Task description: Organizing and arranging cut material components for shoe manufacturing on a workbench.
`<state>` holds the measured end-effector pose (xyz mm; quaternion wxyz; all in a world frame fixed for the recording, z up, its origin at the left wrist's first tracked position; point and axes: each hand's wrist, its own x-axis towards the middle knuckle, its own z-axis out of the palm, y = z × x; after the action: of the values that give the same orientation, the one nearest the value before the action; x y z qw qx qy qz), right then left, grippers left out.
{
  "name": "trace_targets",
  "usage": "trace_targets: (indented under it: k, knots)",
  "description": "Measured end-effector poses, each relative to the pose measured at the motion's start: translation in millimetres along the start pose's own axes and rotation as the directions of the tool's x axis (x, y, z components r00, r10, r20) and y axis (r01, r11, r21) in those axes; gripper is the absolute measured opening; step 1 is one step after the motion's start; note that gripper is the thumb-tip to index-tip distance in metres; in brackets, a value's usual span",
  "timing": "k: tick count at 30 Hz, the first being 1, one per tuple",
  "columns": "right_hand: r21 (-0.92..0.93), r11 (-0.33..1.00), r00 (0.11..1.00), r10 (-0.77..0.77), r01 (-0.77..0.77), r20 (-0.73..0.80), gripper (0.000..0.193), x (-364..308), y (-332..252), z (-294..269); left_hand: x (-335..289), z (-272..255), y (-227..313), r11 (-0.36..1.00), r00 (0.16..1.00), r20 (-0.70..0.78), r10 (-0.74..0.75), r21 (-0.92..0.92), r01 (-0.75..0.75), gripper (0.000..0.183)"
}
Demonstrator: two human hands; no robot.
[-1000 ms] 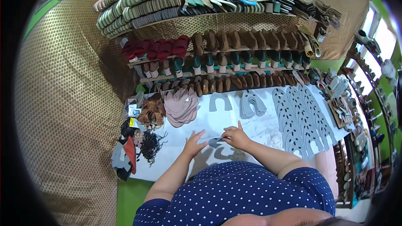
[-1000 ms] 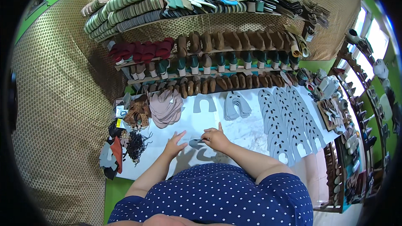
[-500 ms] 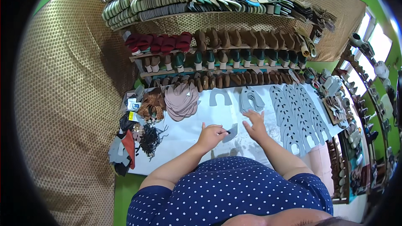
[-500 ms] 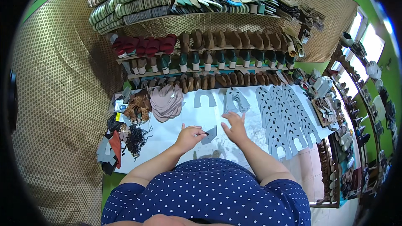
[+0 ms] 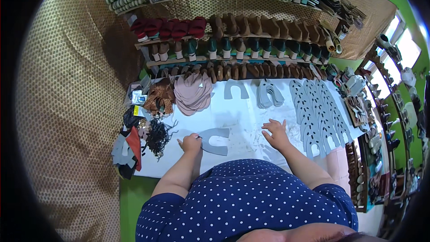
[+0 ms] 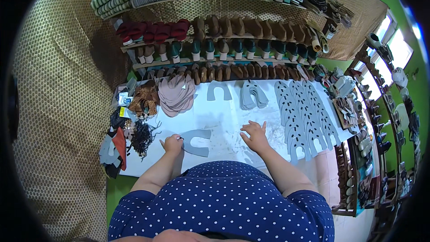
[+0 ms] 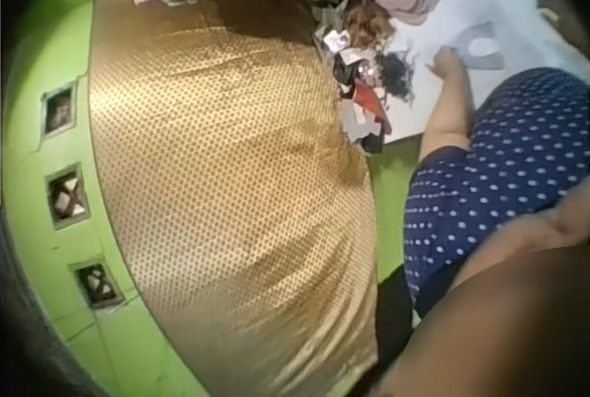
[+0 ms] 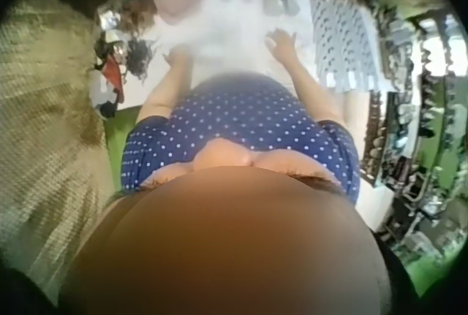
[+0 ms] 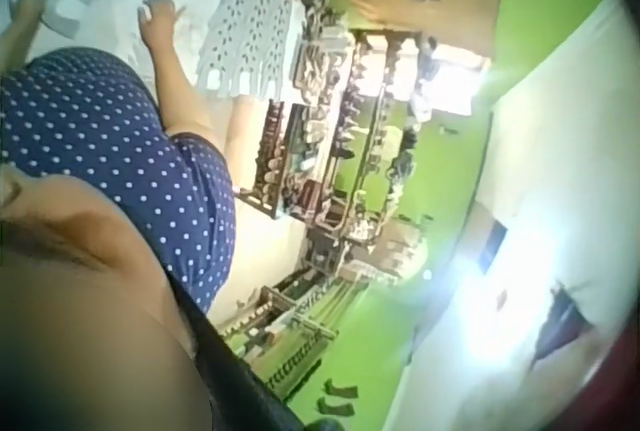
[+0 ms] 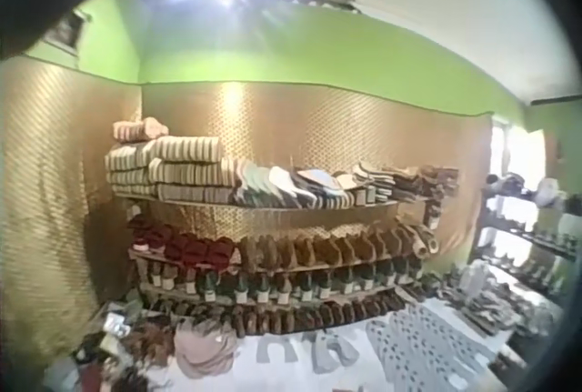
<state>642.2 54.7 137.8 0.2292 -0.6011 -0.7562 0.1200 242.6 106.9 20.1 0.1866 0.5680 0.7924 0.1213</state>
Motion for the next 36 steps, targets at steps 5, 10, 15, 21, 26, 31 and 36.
trace_targets:
  k: [5, 10, 15, 21, 26, 31, 36]
  knots:
    - [0.017, 0.999, 0.997, -0.031, 0.03, 0.066, 0.023, 9, -9, 15, -23, -5, -2, 0.959, 0.961, -0.113, 0.253, 0.159, -0.234, 0.053]
    - [0.026, 0.999, 0.99, -0.047, 0.044, 0.132, 0.024, 15, -25, 24, -42, -12, -8, 0.847, 0.859, 0.197, 0.472, 0.17, -0.504, 0.065]
    - [0.023, 0.995, 0.972, -0.096, 0.093, 0.214, 0.026, 24, -43, 40, -43, -23, -23, 0.86, 0.849, 0.264, 0.458, 0.111, -0.498, 0.065]
    - [0.041, 0.991, 0.963, -0.132, 0.126, 0.234, 0.025, 41, -76, 56, -6, -72, -78, 0.94, 0.972, -0.152, 0.181, 0.317, -0.126, 0.057]
    - [0.039, 0.987, 0.95, -0.163, 0.158, 0.267, 0.025, 47, -100, 70, 24, -100, -189, 0.973, 0.894, -0.442, -0.076, 0.164, 0.164, 0.037]
    - [0.025, 0.984, 0.93, -0.174, 0.176, 0.324, 0.025, 50, -121, 86, 19, -95, -268, 0.912, 0.83, -0.521, -0.2, 0.211, 0.352, 0.024]
    - [0.013, 0.984, 0.916, -0.168, 0.176, 0.364, 0.025, 50, -133, 98, 25, -99, -265, 0.957, 0.866, -0.483, -0.128, 0.169, 0.236, 0.022]
